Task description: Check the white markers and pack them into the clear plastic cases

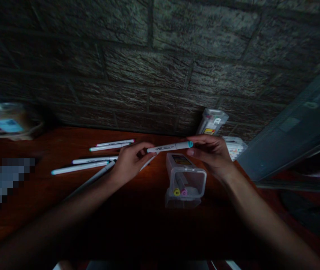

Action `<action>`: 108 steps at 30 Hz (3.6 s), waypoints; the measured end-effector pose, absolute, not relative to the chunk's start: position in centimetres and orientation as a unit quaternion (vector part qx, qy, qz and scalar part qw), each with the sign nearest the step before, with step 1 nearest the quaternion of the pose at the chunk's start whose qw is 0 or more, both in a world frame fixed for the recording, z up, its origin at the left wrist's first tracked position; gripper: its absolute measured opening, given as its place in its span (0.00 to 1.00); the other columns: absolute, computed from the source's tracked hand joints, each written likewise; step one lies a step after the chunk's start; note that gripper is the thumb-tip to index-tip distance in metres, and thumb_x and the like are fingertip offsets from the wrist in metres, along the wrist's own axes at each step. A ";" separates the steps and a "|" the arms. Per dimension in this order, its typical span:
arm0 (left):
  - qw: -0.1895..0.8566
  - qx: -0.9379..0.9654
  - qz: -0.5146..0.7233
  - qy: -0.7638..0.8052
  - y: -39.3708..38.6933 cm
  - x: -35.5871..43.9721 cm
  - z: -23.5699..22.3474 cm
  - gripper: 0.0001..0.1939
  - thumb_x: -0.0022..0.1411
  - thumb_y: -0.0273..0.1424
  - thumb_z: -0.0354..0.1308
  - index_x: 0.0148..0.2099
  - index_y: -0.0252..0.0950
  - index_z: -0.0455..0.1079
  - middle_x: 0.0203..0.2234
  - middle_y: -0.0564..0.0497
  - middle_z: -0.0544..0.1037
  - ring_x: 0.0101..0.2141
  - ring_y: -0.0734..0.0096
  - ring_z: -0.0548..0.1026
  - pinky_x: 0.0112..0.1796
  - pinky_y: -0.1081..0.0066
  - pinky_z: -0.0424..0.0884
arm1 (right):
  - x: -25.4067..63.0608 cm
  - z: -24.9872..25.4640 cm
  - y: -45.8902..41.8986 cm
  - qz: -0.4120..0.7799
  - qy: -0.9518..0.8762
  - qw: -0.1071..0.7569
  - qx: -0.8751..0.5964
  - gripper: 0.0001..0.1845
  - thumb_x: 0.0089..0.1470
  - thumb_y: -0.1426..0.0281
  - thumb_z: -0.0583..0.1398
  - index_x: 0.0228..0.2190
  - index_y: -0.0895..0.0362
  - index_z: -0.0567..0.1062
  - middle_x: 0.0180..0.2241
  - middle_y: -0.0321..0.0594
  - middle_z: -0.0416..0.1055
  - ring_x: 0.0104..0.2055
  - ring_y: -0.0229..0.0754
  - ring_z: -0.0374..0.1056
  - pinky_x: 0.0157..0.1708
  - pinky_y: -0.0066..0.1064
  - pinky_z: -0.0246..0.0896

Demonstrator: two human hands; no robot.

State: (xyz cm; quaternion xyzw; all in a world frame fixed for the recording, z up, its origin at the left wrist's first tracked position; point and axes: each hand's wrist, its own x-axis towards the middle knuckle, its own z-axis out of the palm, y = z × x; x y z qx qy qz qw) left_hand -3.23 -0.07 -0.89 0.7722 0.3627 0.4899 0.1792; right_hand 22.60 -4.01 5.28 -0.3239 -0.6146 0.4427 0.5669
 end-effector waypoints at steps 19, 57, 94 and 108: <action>0.136 0.765 0.536 0.329 -0.9 -3.2 0.3 0.06 0.63 0.32 0.70 0.43 0.38 0.80 0.29 0.53 0.79 0.26 0.74 0.72 0.27 0.72 0.67 | 23.2 4.6 -2.5 0.443 -0.542 0.598 -0.391 0.11 0.46 0.64 0.75 0.35 0.49 0.85 0.29 0.35 0.80 0.23 0.34 0.59 0.20 0.29 0.49; 0.138 0.808 0.447 0.358 -0.4 -3.3 0.0 0.05 0.66 0.29 0.66 0.44 0.37 0.79 0.31 0.53 0.80 0.28 0.73 0.76 0.28 0.73 0.69 | 23.2 4.3 -3.1 0.455 -0.602 0.558 -0.346 0.16 0.43 0.67 0.77 0.37 0.42 0.88 0.31 0.34 0.83 0.28 0.38 0.71 0.30 0.32 0.71; 0.080 0.773 0.543 0.318 -0.5 -3.4 0.2 0.05 0.65 0.28 0.69 0.43 0.38 0.77 0.32 0.54 0.76 0.29 0.74 0.72 0.29 0.73 0.68 | 24.3 8.3 -6.8 0.094 -0.796 0.438 -0.408 0.15 0.60 0.71 0.67 0.49 0.50 0.84 0.33 0.39 0.81 0.29 0.38 0.73 0.27 0.28 0.68; 0.069 0.815 0.526 0.233 -0.9 -3.6 0.2 0.12 0.70 0.24 0.62 0.54 0.38 0.77 0.44 0.47 0.81 0.43 0.68 0.79 0.45 0.68 0.78 | 24.0 5.2 -8.0 0.041 -0.731 0.540 -0.415 0.12 0.52 0.74 0.72 0.39 0.50 0.86 0.28 0.36 0.81 0.26 0.40 0.74 0.26 0.30 0.69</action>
